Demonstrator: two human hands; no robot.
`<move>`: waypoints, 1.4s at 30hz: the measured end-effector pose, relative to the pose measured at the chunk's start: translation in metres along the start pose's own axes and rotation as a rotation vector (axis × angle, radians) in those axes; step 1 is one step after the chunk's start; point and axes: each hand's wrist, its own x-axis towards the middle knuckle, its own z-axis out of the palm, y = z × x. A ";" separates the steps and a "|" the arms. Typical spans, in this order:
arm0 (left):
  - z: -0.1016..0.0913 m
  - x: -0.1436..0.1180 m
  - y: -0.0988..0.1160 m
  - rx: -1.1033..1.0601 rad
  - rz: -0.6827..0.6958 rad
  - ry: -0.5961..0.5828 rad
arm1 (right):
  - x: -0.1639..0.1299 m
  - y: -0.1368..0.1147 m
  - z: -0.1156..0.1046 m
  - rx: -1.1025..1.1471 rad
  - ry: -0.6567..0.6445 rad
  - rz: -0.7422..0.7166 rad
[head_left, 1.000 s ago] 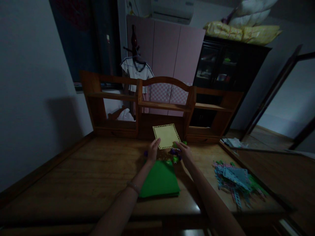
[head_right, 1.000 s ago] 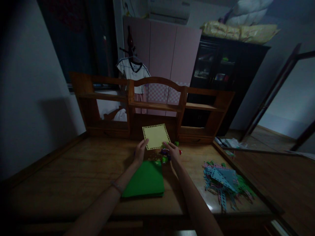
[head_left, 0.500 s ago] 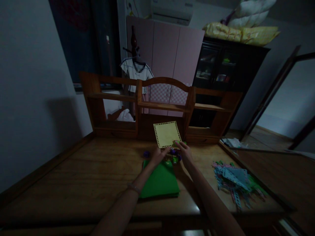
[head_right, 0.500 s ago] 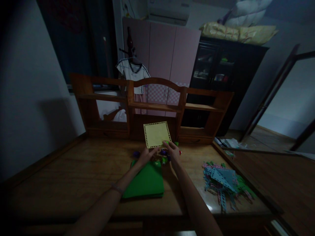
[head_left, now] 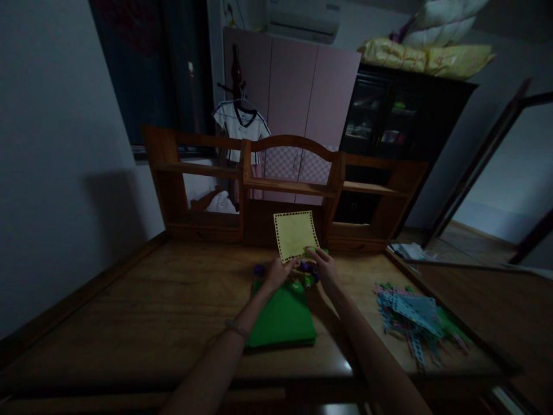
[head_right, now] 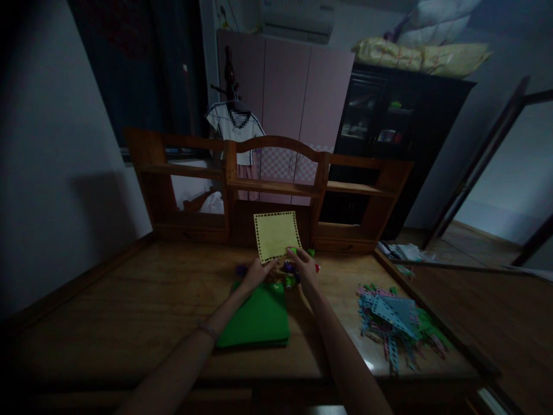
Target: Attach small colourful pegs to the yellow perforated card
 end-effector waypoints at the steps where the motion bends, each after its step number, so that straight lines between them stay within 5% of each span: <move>1: 0.000 0.000 -0.002 0.003 0.003 0.004 | -0.001 -0.001 0.001 -0.003 0.001 0.004; 15: -0.001 -0.001 0.012 -0.021 -0.108 0.071 | -0.003 -0.003 0.002 0.021 -0.015 0.028; 42: -0.003 0.001 0.004 0.012 0.000 0.052 | -0.007 -0.009 0.003 0.006 -0.054 0.036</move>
